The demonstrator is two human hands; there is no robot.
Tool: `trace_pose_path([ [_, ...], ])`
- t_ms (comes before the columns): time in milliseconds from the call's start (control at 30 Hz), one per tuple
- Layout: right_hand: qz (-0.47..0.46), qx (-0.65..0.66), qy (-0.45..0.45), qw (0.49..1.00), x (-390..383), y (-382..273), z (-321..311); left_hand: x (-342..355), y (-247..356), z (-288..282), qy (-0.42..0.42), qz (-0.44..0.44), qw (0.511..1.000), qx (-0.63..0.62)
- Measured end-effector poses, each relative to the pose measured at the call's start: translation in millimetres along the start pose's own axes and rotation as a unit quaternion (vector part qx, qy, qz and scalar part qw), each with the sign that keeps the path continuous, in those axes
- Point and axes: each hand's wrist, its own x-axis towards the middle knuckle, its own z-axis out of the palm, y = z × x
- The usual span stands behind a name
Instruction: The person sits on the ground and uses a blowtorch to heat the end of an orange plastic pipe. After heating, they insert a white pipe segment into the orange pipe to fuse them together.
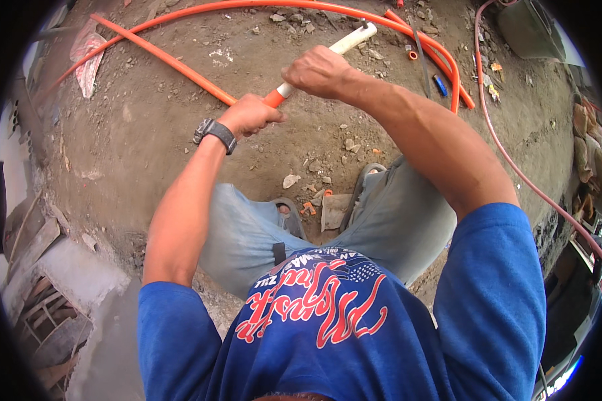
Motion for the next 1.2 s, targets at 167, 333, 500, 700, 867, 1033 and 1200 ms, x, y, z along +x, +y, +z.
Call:
trace_pose_path([
  [167, 0.172, 0.13, -0.307, 0.927, -34, 46, -17, 6, -49, -28, -0.01, -0.037, 0.999, 0.017],
  [333, 0.331, 0.085, -0.078, 0.936, -134, 93, 14, 0, -36, -19, 0.138, 0.164, 0.975, 0.066],
  [500, 0.384, 0.179, -0.134, 0.896, -166, 71, 60, -22, -5, -3, 0.148, 0.34, 0.926, -0.074],
  [700, 0.407, 0.204, -0.127, 0.881, -204, 58, 49, -47, 22, -8, 0.139, 0.428, 0.889, -0.086],
  [867, 0.448, 0.16, -0.137, 0.869, -221, 49, 29, -60, 26, 14, 0.049, 0.559, 0.804, -0.198],
  [1033, 0.485, 0.167, -0.125, 0.849, -241, 24, 17, -81, 40, 31, 0.015, 0.579, 0.775, -0.253],
  [1200, 0.486, 0.189, -0.114, 0.846, -256, 9, 7, -87, 33, 32, -0.024, 0.514, 0.814, -0.271],
])
